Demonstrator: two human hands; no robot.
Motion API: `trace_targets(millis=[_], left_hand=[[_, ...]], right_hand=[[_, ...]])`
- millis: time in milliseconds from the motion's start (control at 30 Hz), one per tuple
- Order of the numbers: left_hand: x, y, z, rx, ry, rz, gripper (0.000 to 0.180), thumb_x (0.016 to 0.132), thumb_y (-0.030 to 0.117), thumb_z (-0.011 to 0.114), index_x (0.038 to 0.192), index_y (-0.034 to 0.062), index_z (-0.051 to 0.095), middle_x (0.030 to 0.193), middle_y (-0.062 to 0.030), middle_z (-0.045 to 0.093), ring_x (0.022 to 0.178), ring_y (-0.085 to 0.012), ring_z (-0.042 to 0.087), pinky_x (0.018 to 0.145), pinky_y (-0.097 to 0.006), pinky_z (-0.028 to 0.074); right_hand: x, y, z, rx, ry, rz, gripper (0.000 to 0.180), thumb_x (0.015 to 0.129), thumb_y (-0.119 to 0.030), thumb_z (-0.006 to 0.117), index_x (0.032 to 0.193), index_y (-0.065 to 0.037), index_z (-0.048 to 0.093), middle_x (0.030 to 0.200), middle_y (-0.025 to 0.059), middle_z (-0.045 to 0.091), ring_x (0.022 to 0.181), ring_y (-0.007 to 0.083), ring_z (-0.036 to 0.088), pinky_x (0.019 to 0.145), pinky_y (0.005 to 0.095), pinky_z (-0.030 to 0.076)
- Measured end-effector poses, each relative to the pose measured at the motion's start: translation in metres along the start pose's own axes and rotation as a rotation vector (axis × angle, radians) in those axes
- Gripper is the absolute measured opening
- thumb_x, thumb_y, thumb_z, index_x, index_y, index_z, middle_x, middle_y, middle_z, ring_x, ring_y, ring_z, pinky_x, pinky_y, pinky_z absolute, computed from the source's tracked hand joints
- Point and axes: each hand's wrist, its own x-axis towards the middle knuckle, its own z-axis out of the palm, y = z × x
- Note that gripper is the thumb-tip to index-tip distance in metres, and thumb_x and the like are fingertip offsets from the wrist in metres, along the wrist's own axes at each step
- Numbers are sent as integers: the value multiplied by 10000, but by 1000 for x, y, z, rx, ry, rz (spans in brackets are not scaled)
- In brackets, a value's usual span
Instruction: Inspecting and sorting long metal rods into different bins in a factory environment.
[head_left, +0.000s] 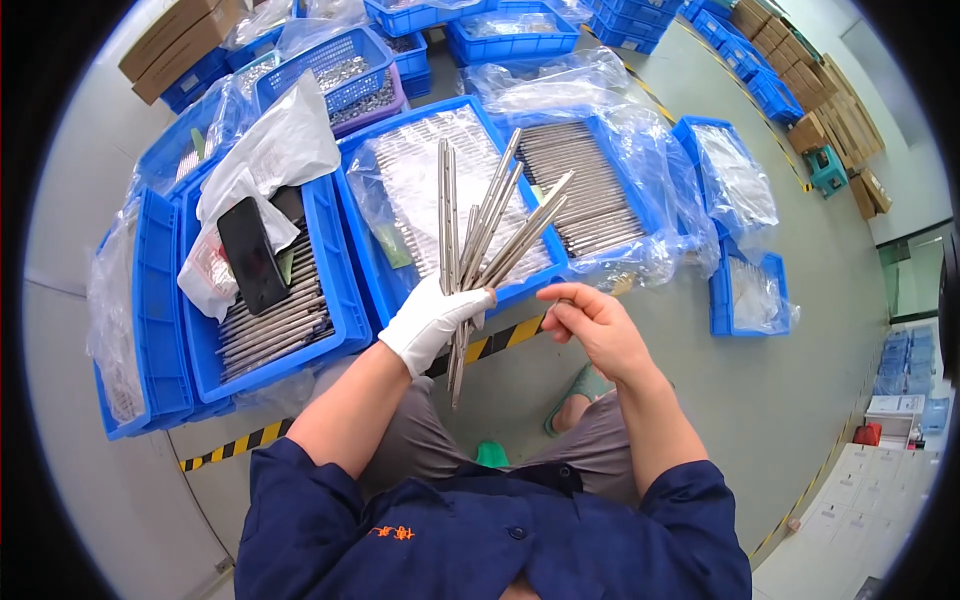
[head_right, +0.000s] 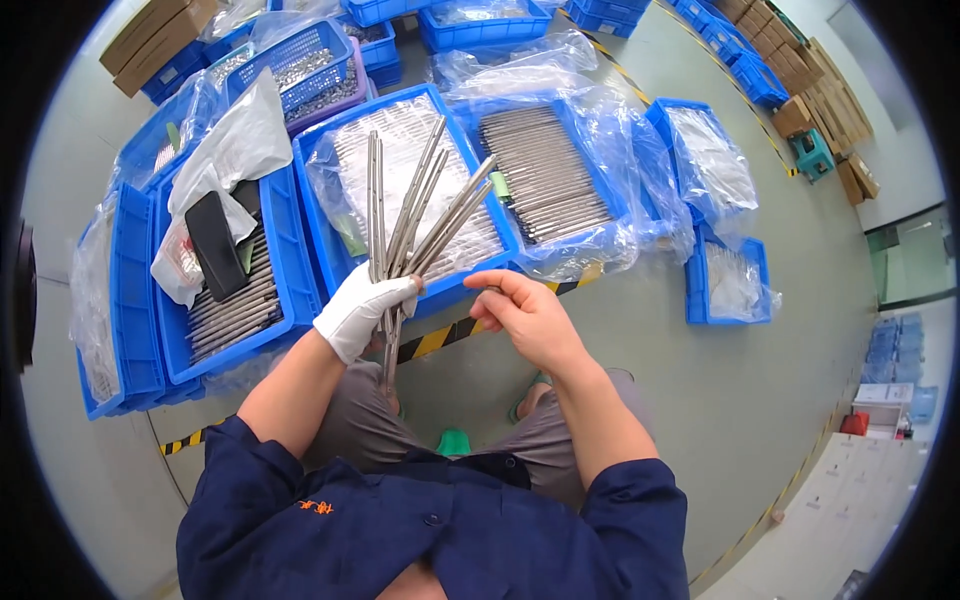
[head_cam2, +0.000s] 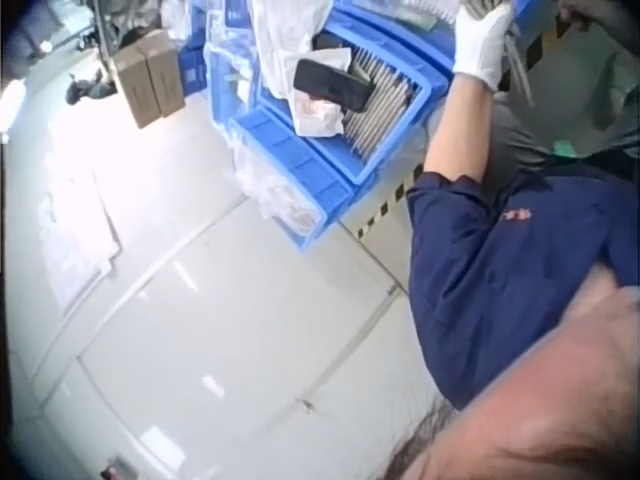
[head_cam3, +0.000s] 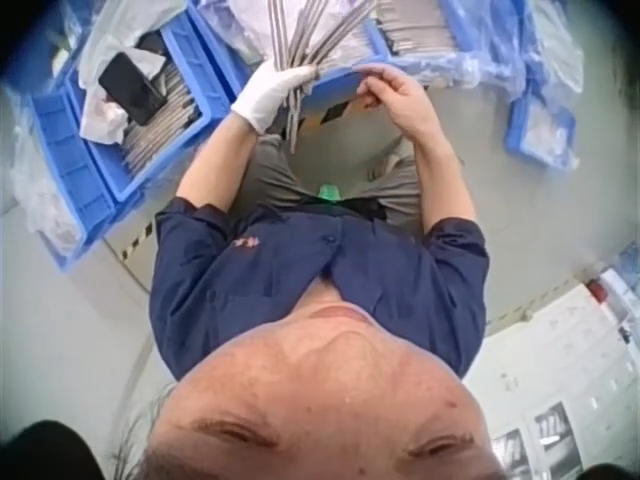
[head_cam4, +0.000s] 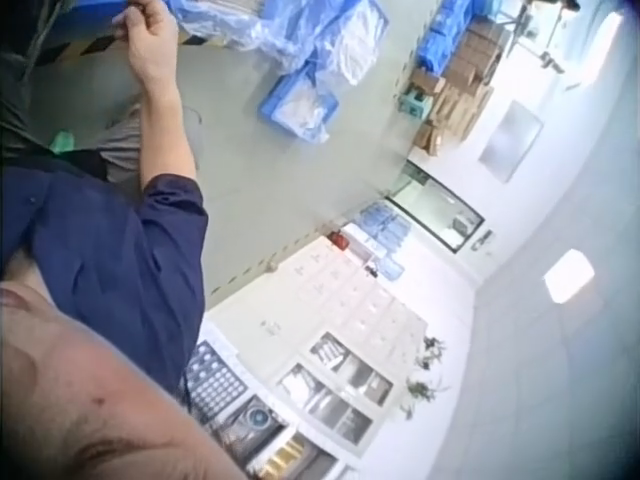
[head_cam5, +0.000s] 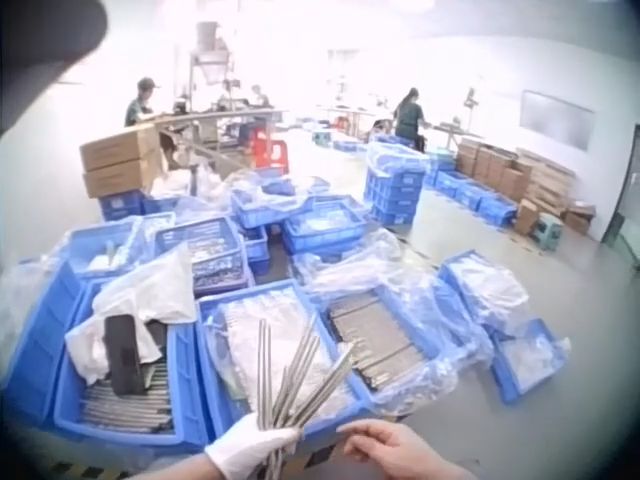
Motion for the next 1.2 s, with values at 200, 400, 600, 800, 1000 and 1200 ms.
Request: trace_targets(millis=[200, 400, 600, 800, 1000, 1200], left_hand=[[-3, -3, 7, -74, -100, -10, 240, 710, 125, 621, 897, 28, 505, 697, -33, 537, 563, -74, 468, 503, -199, 366], [-4, -5, 10, -15, -137, -65, 231, 672, 129, 624, 855, 17, 539, 693, -18, 507, 598, -86, 465, 535, -223, 378], [-3, -11, 11, -74, -186, -61, 278, 665, 72, 647, 902, -5, 522, 729, -39, 536, 617, -102, 504, 566, -225, 410], [-7, -11, 15, -95, -171, -77, 272, 669, 62, 646, 909, 16, 524, 756, -26, 533, 659, -93, 499, 594, -224, 405], [-9, -13, 20, -94, -149, -35, 295, 670, 69, 645, 925, 13, 508, 745, -27, 530, 648, -98, 498, 585, -222, 403], [-8, -14, 18, -172, -177, -52, 288, 674, 60, 632, 928, 9, 505, 726, -42, 538, 611, -108, 504, 561, -221, 406]], right_hand=[[13, 2, -12, 16, 202, -113, 248, 851, -126, 467, 1073, -33, 526, 660, -19, 481, 579, 41, 407, 529, 166, 339], [23, -7, -24, 386, 299, -256, 309, 871, -151, 443, 1145, -12, 471, 785, 7, 543, 598, 41, 435, 559, 168, 388], [16, -8, -21, 371, 209, -309, 311, 866, -115, 434, 1145, 23, 454, 896, 42, 572, 643, 72, 479, 617, 204, 425], [16, 2, 12, -412, 632, -635, 297, 871, -135, 417, 1111, 33, 463, 946, 99, 560, 707, 126, 529, 640, 236, 435], [17, -1, 15, -608, 741, -700, 274, 873, -130, 405, 1086, 23, 482, 921, 98, 572, 687, 134, 542, 628, 245, 439], [14, -8, 1, -123, 437, -456, 264, 863, -113, 431, 1087, 10, 498, 956, 57, 577, 704, 103, 546, 651, 227, 452]])
